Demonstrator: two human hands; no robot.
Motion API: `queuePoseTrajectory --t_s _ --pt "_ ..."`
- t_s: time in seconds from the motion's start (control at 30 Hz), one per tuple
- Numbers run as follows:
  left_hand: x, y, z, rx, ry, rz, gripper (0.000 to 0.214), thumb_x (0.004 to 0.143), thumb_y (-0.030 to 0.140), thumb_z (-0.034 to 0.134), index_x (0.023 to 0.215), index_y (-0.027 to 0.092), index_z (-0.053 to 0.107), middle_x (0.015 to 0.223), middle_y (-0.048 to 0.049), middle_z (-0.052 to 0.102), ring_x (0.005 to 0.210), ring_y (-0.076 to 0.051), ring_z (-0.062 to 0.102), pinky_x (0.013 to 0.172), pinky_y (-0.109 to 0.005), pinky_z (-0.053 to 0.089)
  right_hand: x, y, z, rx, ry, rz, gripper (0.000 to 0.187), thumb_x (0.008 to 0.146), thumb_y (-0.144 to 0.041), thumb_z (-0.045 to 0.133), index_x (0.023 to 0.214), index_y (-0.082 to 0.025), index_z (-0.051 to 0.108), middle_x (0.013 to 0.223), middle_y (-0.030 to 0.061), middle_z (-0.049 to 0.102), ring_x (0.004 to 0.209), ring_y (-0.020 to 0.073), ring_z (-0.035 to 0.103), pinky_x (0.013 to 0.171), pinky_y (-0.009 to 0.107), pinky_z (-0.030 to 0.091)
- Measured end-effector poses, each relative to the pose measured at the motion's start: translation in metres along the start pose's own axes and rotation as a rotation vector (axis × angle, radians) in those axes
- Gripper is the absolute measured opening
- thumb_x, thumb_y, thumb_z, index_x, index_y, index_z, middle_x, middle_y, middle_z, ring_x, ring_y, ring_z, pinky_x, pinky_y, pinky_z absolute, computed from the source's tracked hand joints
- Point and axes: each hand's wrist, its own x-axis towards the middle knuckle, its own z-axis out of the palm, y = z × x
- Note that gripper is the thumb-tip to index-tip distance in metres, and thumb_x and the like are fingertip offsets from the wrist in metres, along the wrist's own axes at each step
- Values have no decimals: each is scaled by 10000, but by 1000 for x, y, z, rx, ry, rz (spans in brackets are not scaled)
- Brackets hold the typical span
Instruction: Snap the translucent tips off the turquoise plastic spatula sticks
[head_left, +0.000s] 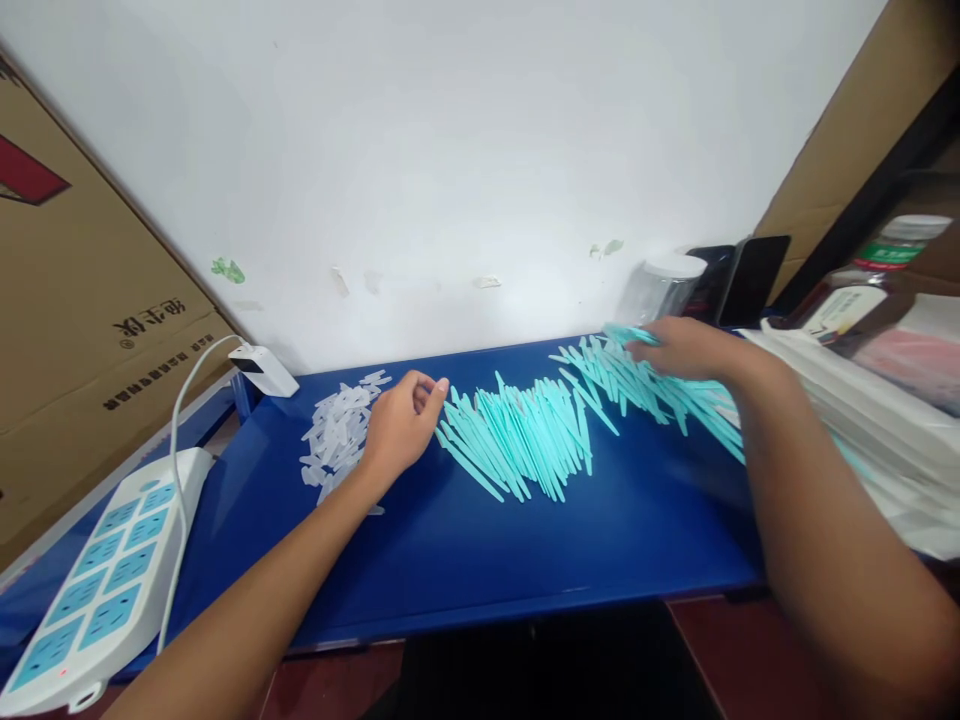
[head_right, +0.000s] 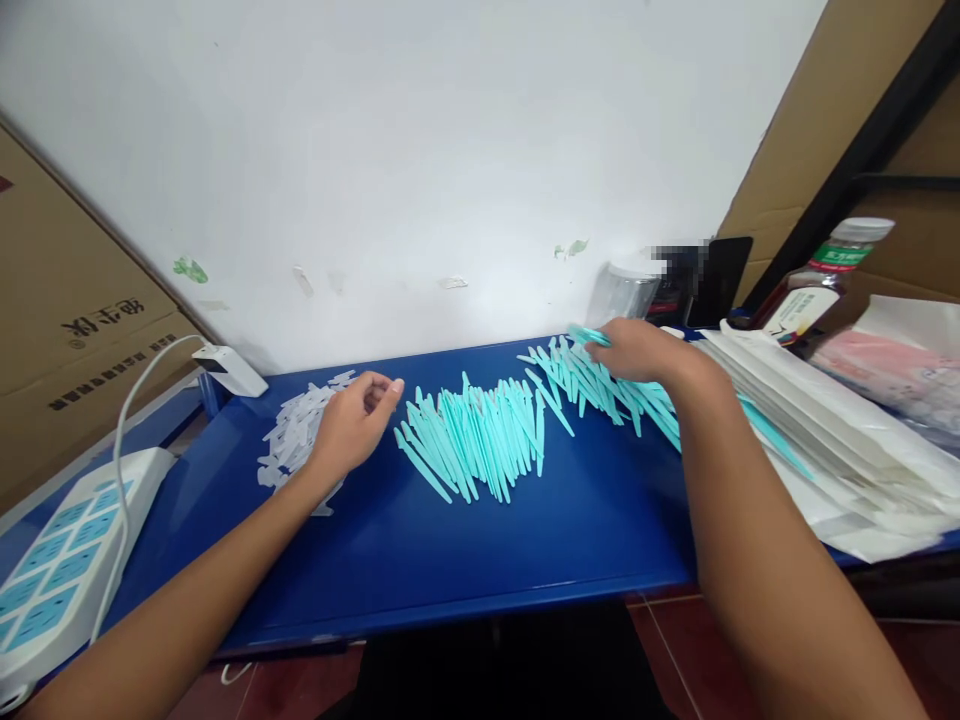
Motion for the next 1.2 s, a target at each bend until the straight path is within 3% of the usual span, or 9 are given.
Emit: queuePoseTrajectory --t_s 0.1,0.23,0.4,0.47,0.53,0.63,0.8,1.07,1.2 --pt "-5 4 5 36 -79 52 364 991 558 566 894 221 663 703 -2 687 661 -198 632 621 -308 404 3 16 4 -87 -86 109 291 944 -342 699 831 -74 705 879 258 717 713 244 619 645 349 360" --pt "-6 9 4 82 -83 77 303 976 494 605 872 218 677 717 -14 701 701 -209 633 637 -316 399 -1 2 2 -169 -10 142 449 1020 -480 553 990 -52 685 996 319 693 812 303 632 656 375 336" --pt "-2 5 0 74 -36 106 287 993 459 599 885 208 686 748 -26 697 740 -210 637 667 -322 426 -15 -50 9 48 3 -207 364 1051 -486 500 992 -160 649 905 146 714 756 243 628 660 324 388" --pt "-3 6 -1 28 -38 186 291 1031 457 551 981 206 688 786 -29 689 775 -206 637 706 -322 448 -26 -75 19 216 -34 -306 343 1024 -470 562 1163 -163 622 1021 141 719 797 244 653 678 318 425" --pt "-8 12 -2 -23 -60 298 308 1055 457 521 1148 199 662 854 -37 683 816 -202 629 741 -319 467 -40 -98 30 316 -129 -388 494 1008 -481 589 1381 -167 512 1000 123 707 757 240 653 652 314 429" --pt "-19 27 0 -45 -94 494 412 1058 478 522 1339 181 566 990 -74 686 874 -213 625 761 -327 483 -60 -128 44 309 -262 -501 661 1012 -438 554 1544 -126 315 704 15 619 561 211 558 549 292 327" --pt "-34 43 10 101 -119 757 377 1102 463 388 983 171 594 807 -74 671 718 -218 611 643 -328 434 -81 -153 56 352 -274 -655 848 859 -187 566 1602 -103 166 688 -23 597 567 186 524 537 272 271" --pt "-38 38 18 61 -126 774 414 1123 457 366 924 179 600 693 -23 676 574 -167 607 553 -275 362 -88 -157 53 638 -354 -670 872 844 -139 600 1610 -186 188 897 29 674 747 196 615 650 279 418" --pt "-33 36 17 12 -163 688 428 1124 436 380 871 180 612 670 -8 654 569 -149 577 567 -269 358 -85 -152 49 694 -435 -652 735 937 -254 644 1576 -220 283 915 27 695 731 189 624 656 282 426"
